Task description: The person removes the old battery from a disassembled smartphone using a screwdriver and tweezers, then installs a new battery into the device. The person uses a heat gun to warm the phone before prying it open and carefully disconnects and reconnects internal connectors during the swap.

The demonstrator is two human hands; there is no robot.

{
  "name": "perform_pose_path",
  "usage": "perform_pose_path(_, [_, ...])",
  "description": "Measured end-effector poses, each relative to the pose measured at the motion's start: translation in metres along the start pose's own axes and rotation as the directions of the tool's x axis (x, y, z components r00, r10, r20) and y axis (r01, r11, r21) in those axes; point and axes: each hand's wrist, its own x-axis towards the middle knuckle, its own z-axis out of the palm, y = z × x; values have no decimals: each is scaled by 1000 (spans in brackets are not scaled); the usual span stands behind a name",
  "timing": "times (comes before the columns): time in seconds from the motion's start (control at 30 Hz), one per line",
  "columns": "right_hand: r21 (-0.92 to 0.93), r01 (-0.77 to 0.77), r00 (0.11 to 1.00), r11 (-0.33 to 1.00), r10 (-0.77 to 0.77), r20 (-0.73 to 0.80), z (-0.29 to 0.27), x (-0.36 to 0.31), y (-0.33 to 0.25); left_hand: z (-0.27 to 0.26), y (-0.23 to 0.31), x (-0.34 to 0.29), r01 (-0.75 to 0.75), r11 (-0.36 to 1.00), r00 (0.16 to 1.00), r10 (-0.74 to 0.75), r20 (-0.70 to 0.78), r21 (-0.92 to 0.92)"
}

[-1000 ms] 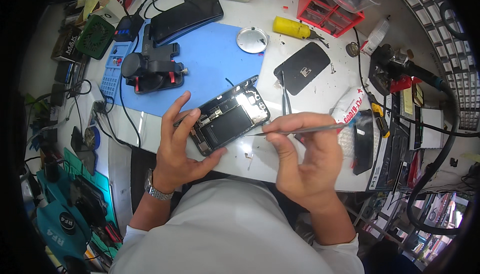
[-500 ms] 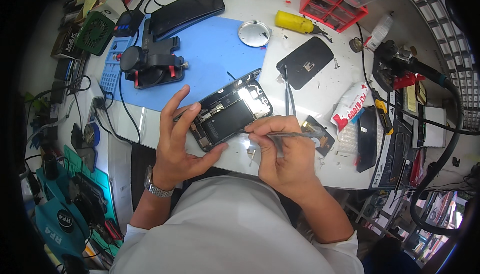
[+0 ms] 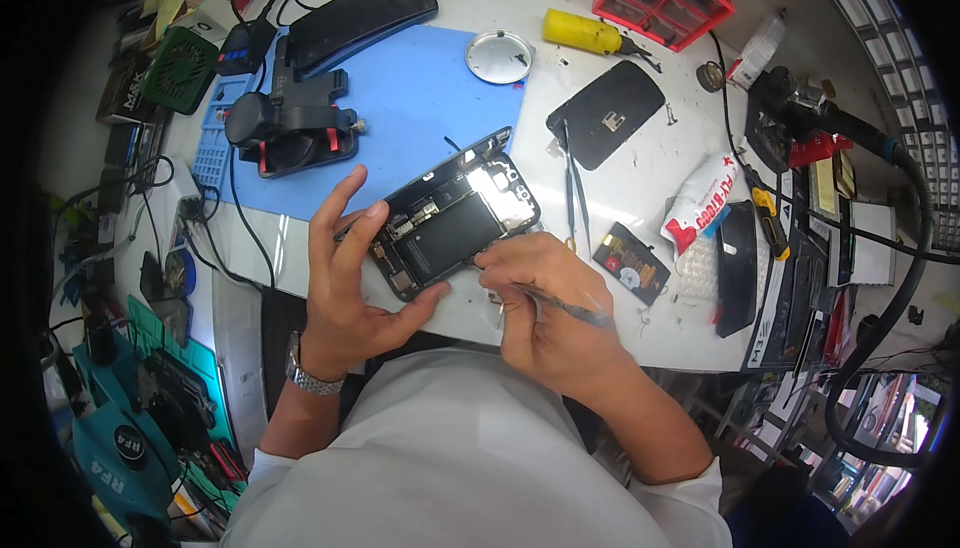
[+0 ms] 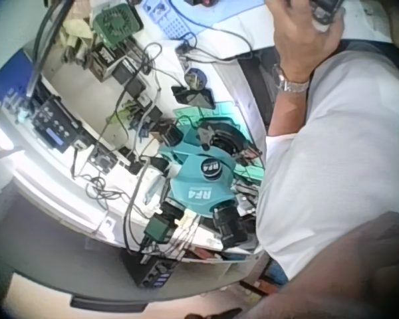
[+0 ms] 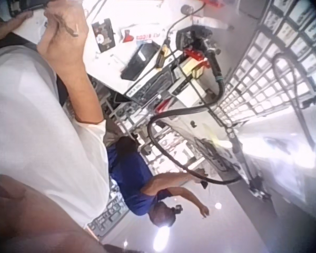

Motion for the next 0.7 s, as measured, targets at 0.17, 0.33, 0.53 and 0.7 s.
perform_pose_path(0.17, [-60, 43, 999, 997, -41, 21, 1, 5, 0, -1, -1, -2, 3, 1000, 1000, -3, 0, 14])
perform_pose_path(0.33, [-104, 161, 986, 981, -156, 52, -4, -10, 2, 0, -3, -1, -1, 1000, 1000, 1, 5, 7])
perform_pose_path(0.53, [-127, 258, 962, 958, -243, 126, -9, -16, 2, 0, 0, 2, -5, 1000, 999, 4, -38, -15])
perform_pose_path(0.7, [-123, 280, 953, 952, -260, 156, -10, -27, 7, 0, 0, 2, -9, 1000, 999, 8, -42, -9])
